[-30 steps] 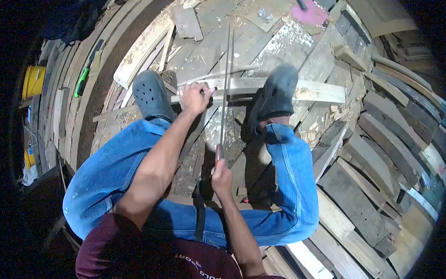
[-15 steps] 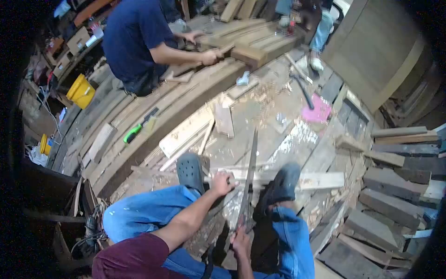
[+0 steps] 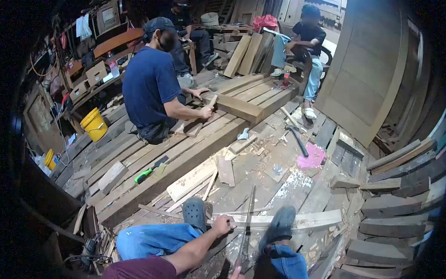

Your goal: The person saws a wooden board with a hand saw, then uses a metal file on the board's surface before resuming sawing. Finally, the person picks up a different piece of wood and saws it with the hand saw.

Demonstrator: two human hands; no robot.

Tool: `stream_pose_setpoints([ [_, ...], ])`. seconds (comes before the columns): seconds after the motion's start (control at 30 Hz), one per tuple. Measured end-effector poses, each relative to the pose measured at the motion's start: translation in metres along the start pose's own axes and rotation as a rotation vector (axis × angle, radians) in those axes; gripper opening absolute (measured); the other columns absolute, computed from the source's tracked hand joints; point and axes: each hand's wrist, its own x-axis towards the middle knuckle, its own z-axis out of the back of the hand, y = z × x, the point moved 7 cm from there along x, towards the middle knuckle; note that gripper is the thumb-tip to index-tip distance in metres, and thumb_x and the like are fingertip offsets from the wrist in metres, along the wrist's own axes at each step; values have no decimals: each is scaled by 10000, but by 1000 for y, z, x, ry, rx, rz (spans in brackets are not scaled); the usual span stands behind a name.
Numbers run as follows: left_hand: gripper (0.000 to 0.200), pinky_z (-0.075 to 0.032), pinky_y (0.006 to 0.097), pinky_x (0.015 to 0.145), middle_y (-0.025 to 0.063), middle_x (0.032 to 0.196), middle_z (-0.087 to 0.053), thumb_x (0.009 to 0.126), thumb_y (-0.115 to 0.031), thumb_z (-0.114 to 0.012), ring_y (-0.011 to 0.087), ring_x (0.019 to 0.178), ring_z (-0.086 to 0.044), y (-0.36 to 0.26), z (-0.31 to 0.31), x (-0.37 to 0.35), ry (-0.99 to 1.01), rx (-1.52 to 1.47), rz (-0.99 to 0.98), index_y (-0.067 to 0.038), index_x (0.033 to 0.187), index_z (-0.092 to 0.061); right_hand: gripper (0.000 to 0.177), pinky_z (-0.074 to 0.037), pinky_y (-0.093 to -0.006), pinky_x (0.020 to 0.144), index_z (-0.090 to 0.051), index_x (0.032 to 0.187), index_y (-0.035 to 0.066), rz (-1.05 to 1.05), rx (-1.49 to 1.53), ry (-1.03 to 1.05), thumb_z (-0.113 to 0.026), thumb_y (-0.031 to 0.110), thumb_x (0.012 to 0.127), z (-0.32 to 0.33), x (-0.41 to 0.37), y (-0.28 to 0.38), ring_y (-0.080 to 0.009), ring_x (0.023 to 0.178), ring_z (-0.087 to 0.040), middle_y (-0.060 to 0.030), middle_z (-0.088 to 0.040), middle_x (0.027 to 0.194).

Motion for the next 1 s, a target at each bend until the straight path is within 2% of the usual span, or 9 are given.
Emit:
stream_pose_setpoints([
  [0.5,277,-388,479,967,91,1040,-639,688,-375,-762,323,1068,-552,13,-6,10,16,-159,3,-199,894,-706,498,-448,-404,719,-510,1069,83,257,-109,-134,-421,555,934,12,-40,3,-219,776,-610,-165,-565,929],
  [0.53,277,-382,476,972,85,1048,-636,692,-382,-760,322,1068,-550,18,-14,10,2,-146,-1,-201,895,-703,650,-443,-411,909,-383,1440,195,276,-69,-265,-531,527,902,28,-84,33,-201,1034,-608,-213,-532,1301],
  [0.6,277,-391,463,954,82,1043,-632,710,-382,-754,311,1086,-536,7,-4,5,56,-96,17,-201,912,-699,527,-461,-430,704,-577,1045,53,223,-130,-112,-383,534,951,15,-42,3,-292,752,-635,-184,-579,817],
  [0.67,274,-395,449,951,81,1031,-632,714,-374,-761,305,1086,-532,8,0,1,-6,-107,-7,-204,921,-702,597,-471,-465,655,-676,990,36,-145,-62,55,-311,508,974,-2,-10,-31,-405,698,-649,-218,-594,602],
  [0.73,279,-378,443,968,74,1042,-631,715,-380,-769,306,1075,-534,7,-3,-3,25,-108,39,-205,922,-703,610,-473,-411,604,-714,907,73,19,-293,19,-305,521,977,-8,-7,-31,-300,620,-650,-153,-604,573],
  [0.8,290,-367,443,980,74,1059,-631,711,-391,-773,306,1076,-535,5,1,2,32,-85,31,-202,922,-705,662,-467,-398,583,-707,785,53,71,-104,-58,-307,547,968,-9,-31,-30,-275,599,-643,-133,-603,565],
  [0.93,308,-358,459,987,70,1081,-631,707,-384,-777,300,1104,-523,4,-1,3,71,-21,50,-197,940,-701,693,-469,-403,597,-690,728,28,46,-294,-5,-305,551,968,4,-10,-17,-278,611,-647,-128,-610,575],
  [0.97,310,-364,454,985,66,1079,-633,701,-367,-784,296,1102,-522,6,-1,0,57,-60,37,-195,944,-699,654,-471,-435,658,-681,737,38,-213,-148,61,-328,540,963,10,-18,5,-339,679,-655,-161,-613,600],
  [1.0,313,-370,448,983,62,1077,-634,695,-350,-790,293,1101,-521,5,2,2,32,-100,23,-193,948,-696,646,-471,-435,665,-677,736,36,-101,-194,17,-334,532,965,8,-22,-5,-332,676,-656,-158,-616,605],
])
